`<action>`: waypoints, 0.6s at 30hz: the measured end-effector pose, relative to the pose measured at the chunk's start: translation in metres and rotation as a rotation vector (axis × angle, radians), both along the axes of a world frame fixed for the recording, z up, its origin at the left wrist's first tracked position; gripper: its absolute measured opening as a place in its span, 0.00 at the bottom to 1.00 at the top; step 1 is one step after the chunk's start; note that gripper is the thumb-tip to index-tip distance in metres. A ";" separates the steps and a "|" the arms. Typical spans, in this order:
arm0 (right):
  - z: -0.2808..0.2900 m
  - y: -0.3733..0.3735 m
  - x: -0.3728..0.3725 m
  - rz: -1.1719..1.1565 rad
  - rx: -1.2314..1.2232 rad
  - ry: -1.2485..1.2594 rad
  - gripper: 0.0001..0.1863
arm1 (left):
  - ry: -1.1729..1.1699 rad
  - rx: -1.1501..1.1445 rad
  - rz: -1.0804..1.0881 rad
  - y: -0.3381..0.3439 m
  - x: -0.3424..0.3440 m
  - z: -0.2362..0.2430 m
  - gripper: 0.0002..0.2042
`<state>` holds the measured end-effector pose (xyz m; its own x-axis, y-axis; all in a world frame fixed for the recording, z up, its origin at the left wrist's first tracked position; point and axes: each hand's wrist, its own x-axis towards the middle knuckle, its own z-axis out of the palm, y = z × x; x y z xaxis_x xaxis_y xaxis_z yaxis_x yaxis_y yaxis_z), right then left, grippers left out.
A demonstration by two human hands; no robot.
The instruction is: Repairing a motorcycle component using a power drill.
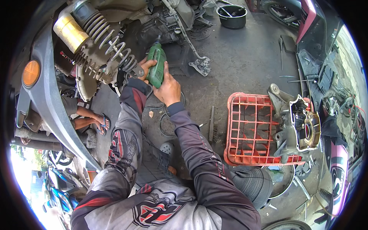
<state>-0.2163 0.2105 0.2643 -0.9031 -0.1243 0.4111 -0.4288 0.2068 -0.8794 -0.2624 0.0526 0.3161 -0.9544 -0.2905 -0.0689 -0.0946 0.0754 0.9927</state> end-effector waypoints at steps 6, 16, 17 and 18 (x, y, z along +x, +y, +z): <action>-0.017 0.006 0.005 -0.014 0.010 -0.063 0.59 | -0.128 0.040 0.081 0.029 0.005 -0.001 0.20; -0.002 0.008 0.002 0.005 0.018 -0.034 0.58 | -0.038 0.008 0.061 0.013 0.002 -0.004 0.20; -0.001 0.007 0.003 0.009 0.014 -0.030 0.58 | -0.045 -0.012 0.039 0.006 0.000 -0.007 0.21; -0.002 0.005 0.006 0.010 0.009 -0.036 0.57 | -0.051 -0.033 0.019 -0.002 -0.001 -0.010 0.21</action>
